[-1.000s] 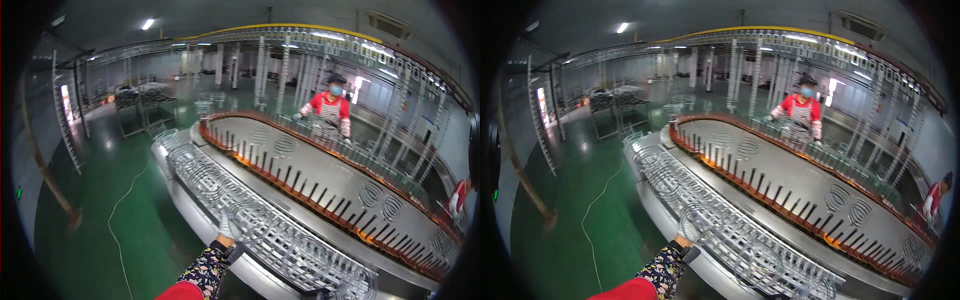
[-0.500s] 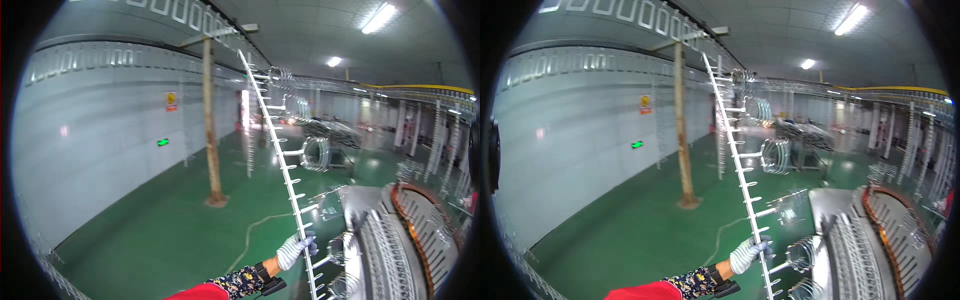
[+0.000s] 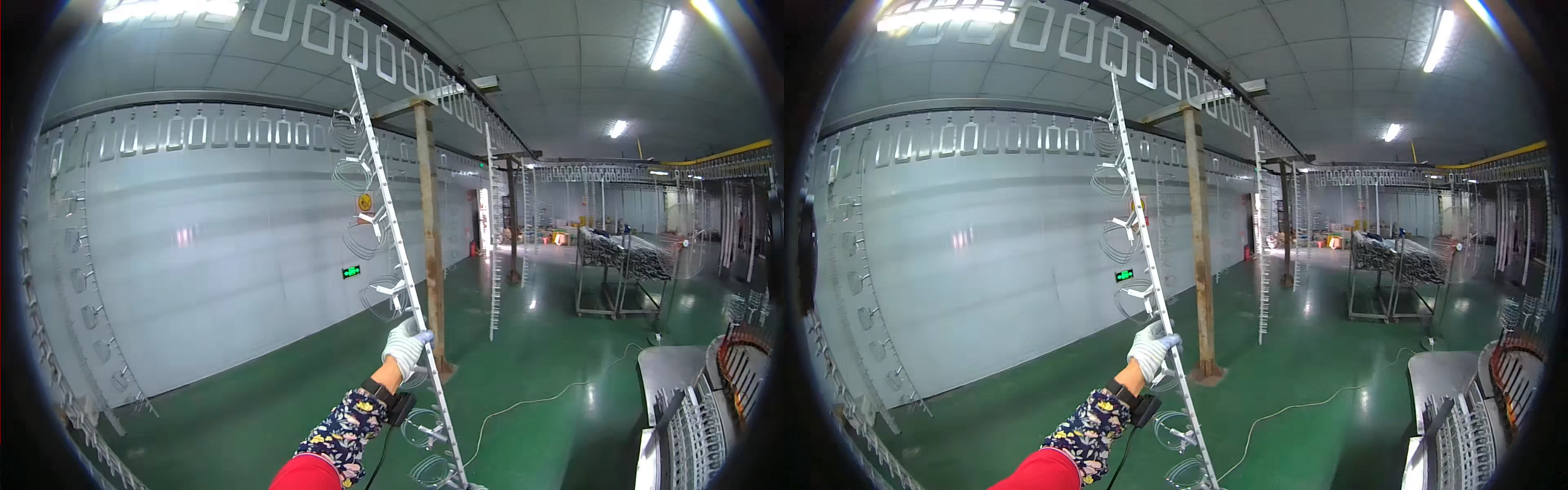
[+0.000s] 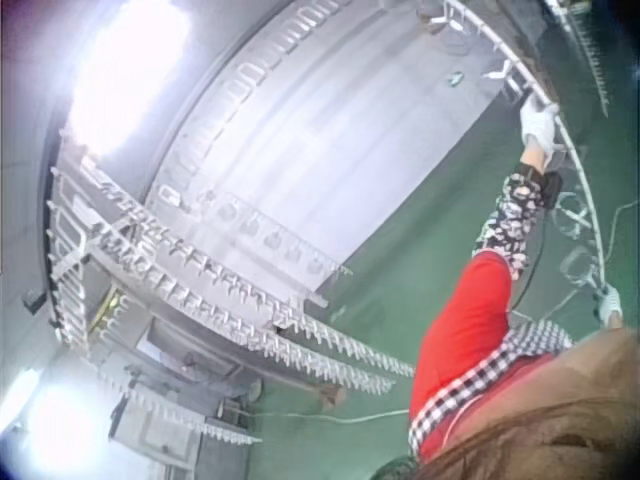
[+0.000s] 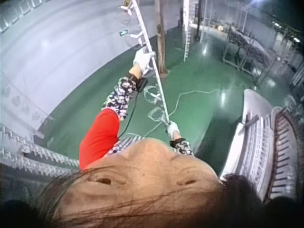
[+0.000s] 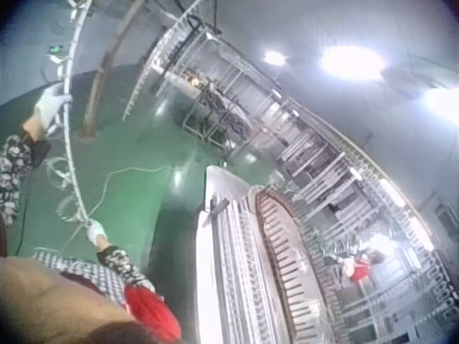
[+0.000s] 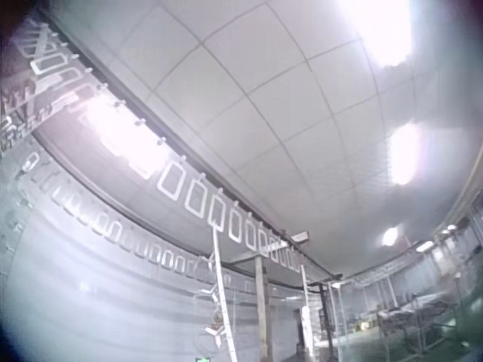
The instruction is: Manually assemble circular metal parts onto a moving production line and hang them on a conveyor system.
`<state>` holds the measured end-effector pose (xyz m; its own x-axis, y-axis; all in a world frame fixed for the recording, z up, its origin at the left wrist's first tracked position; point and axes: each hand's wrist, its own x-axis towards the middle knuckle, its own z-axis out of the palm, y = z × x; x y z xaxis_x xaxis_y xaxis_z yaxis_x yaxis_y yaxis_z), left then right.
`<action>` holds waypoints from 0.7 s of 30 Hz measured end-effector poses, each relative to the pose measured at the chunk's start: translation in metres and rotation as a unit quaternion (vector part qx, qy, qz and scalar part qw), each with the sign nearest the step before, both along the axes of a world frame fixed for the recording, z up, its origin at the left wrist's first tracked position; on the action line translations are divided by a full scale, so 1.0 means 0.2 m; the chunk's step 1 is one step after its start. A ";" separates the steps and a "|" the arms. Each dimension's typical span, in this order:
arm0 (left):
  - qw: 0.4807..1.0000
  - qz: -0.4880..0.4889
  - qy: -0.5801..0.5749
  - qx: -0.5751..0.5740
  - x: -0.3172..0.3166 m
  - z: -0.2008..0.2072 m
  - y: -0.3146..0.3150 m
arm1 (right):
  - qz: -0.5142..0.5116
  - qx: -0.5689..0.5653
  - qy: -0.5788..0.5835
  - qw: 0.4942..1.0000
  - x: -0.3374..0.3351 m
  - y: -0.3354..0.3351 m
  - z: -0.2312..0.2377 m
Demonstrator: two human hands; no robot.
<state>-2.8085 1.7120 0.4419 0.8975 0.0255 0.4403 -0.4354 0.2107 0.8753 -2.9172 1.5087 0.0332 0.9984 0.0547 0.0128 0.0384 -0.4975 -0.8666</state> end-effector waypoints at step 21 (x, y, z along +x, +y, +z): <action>0.874 0.372 -0.050 0.308 -0.27 -0.39 0.01 | 0.134 -0.123 0.106 0.978 -0.10 -0.42 0.07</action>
